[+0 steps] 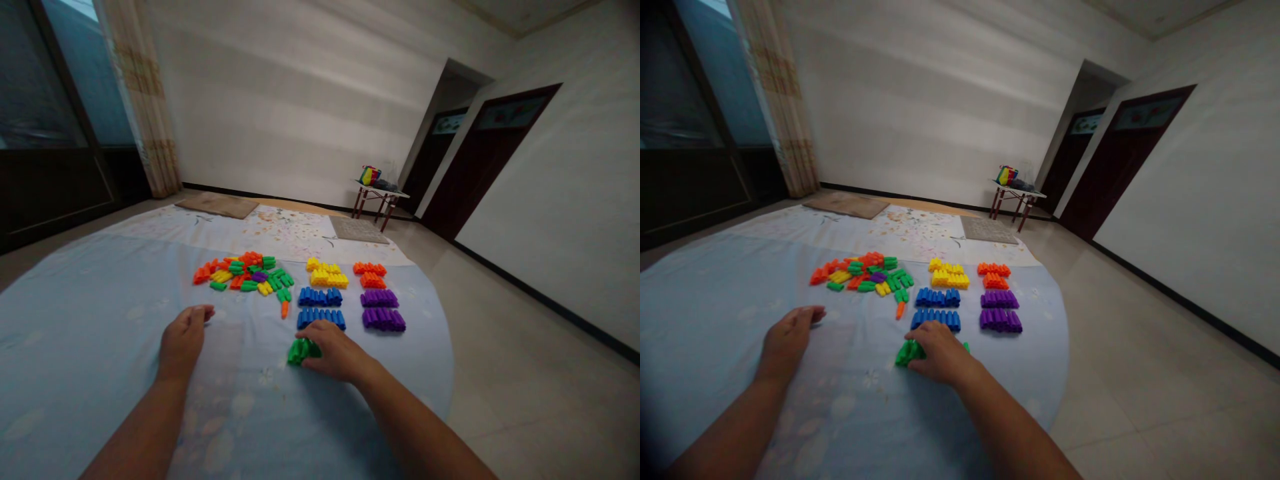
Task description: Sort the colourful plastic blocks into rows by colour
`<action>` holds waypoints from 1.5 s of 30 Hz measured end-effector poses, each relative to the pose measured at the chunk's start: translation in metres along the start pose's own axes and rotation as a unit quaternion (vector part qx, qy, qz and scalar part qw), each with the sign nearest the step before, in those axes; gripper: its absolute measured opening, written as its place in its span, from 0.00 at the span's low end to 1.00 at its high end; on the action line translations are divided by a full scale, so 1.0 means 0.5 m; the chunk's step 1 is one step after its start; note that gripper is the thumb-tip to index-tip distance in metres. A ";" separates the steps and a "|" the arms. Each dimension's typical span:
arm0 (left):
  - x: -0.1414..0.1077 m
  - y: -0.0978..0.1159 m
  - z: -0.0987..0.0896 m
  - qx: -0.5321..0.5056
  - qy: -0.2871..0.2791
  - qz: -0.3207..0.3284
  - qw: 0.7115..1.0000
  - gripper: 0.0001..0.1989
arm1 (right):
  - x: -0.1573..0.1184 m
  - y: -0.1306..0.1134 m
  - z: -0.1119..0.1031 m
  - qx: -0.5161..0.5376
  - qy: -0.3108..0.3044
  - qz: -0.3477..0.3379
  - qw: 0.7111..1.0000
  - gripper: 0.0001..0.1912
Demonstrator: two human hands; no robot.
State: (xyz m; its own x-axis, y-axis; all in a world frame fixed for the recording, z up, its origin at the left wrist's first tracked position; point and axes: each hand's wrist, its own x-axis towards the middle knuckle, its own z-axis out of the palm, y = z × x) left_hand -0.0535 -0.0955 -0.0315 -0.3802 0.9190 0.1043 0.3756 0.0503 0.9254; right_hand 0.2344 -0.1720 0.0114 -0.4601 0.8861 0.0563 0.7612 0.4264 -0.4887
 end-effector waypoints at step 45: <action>-0.003 -0.024 0.019 0.156 0.007 0.106 0.982 0.20 | 0.412 -0.022 -0.009 -0.083 0.033 0.072 0.993 0.30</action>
State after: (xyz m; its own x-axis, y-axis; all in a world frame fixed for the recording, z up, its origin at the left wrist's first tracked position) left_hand -0.0493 -0.0939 -0.0464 -0.2754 0.9165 0.2901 0.6879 -0.0229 0.7254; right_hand 0.1330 0.0068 0.0323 -0.3146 0.9475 0.0569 0.8838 0.3142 -0.3467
